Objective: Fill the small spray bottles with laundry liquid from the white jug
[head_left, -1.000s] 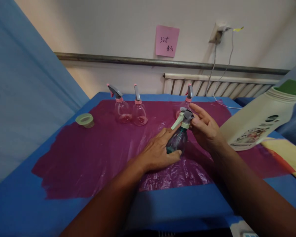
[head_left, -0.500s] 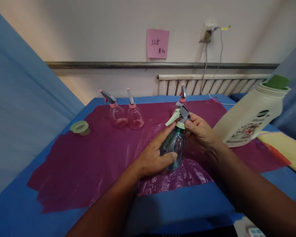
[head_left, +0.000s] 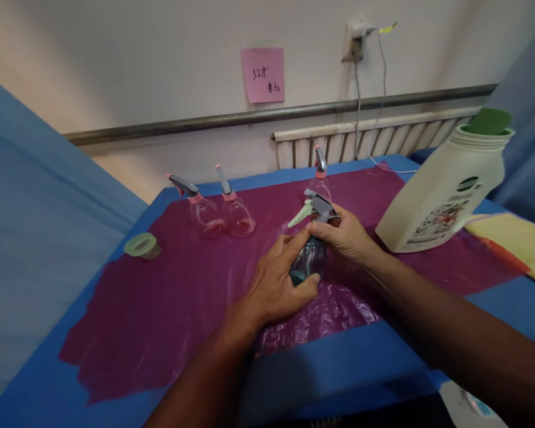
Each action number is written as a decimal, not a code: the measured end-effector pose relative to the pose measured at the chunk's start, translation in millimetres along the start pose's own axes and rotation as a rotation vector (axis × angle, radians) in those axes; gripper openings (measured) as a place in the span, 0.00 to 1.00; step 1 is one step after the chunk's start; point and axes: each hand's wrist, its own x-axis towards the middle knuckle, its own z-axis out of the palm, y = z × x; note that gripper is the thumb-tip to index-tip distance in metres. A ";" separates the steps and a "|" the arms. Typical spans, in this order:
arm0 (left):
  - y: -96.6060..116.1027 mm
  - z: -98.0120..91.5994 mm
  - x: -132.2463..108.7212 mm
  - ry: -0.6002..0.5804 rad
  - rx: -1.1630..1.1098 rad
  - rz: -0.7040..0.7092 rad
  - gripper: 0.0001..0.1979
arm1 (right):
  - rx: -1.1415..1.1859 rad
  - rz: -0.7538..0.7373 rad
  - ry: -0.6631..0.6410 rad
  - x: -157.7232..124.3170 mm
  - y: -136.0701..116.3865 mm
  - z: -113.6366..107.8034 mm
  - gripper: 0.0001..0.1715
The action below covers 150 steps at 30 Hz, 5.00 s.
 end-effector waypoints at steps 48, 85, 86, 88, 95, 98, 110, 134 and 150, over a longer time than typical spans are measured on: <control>-1.2 -8.0 1.2 0.022 0.018 -0.004 0.47 | -0.102 -0.117 -0.090 7.1 -14.1 -12.1 0.41; -46.6 -10.1 21.0 0.966 -0.499 -0.105 0.27 | -0.636 -0.390 0.005 130.7 2.4 44.3 0.27; -47.5 -10.1 21.4 0.973 -0.506 -0.110 0.28 | -0.658 -0.385 0.003 135.9 7.9 47.1 0.26; -48.1 -10.2 21.4 0.977 -0.513 -0.118 0.28 | -0.683 -0.383 0.006 142.2 18.4 50.2 0.25; -44.6 -9.9 22.3 0.981 -0.559 -0.087 0.27 | -0.747 -0.402 -0.002 142.6 40.2 48.6 0.26; -45.1 -10.4 24.4 0.986 -0.574 -0.081 0.28 | -0.765 -0.421 -0.033 138.0 35.2 46.9 0.25; -30.6 -6.8 21.3 0.806 -0.621 -0.056 0.30 | -0.776 -0.577 0.537 125.1 -4.8 -58.3 0.37; -16.4 16.2 8.0 0.303 -0.137 0.001 0.45 | -0.552 -0.471 0.109 14.4 -15.5 11.6 0.21; -10.8 14.7 7.3 0.209 -0.124 -0.078 0.28 | -0.434 -0.370 0.093 -21.5 9.0 19.1 0.27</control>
